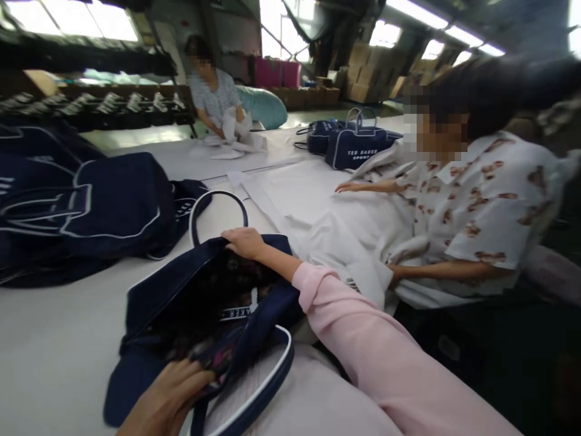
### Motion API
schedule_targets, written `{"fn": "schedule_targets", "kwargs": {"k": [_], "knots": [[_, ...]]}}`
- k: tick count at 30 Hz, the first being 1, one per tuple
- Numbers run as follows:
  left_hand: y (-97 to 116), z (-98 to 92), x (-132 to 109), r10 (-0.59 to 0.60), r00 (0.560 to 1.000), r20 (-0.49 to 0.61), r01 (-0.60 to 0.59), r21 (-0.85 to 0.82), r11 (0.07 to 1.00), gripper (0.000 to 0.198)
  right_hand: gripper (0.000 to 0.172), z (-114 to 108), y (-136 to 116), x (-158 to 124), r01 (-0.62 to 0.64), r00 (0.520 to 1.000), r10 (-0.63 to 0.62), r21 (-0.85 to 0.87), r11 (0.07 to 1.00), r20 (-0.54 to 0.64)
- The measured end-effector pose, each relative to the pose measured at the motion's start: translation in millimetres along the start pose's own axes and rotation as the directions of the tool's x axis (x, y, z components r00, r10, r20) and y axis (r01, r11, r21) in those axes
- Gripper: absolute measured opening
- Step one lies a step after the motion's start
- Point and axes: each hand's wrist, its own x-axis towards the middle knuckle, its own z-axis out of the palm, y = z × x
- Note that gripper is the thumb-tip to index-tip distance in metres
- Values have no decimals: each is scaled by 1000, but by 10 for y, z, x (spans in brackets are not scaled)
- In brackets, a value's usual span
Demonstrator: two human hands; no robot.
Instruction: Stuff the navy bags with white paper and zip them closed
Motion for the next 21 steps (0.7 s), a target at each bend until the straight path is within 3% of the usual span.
{"fn": "schedule_targets", "kwargs": {"k": [2, 4, 9, 14, 16, 18, 19, 21], "knots": [[122, -15, -8, -99, 992, 72, 100, -2, 995, 26, 32, 129, -19, 63, 15, 1000, -15, 15, 1000, 4], [223, -39, -43, -194, 978, 75, 197, -37, 980, 23, 41, 166, -35, 58, 62, 997, -60, 34, 998, -47], [297, -138, -139, -347, 938, 3, 345, -122, 931, 15, 62, -57, -147, -176, 323, 938, -307, 86, 942, -162], [180, -251, -16, -347, 934, -85, 333, -143, 932, 11, 43, -321, -432, -597, 559, 827, -531, 180, 809, -182], [158, -290, 48, -336, 937, -92, 323, -129, 937, 11, 40, -319, -531, -747, 537, 840, -532, 293, 791, -101], [184, -325, 92, -312, 947, -82, 299, -138, 944, 13, 39, -232, -573, -843, 384, 886, -455, 407, 829, 91], [216, -340, 106, -296, 952, -77, 282, -149, 948, 13, 40, -162, -571, -866, 282, 884, -413, 455, 845, 219], [310, -361, 125, -265, 962, -64, 250, -186, 950, 13, 39, 7, -538, -867, 83, 813, -370, 540, 838, 449]]}}
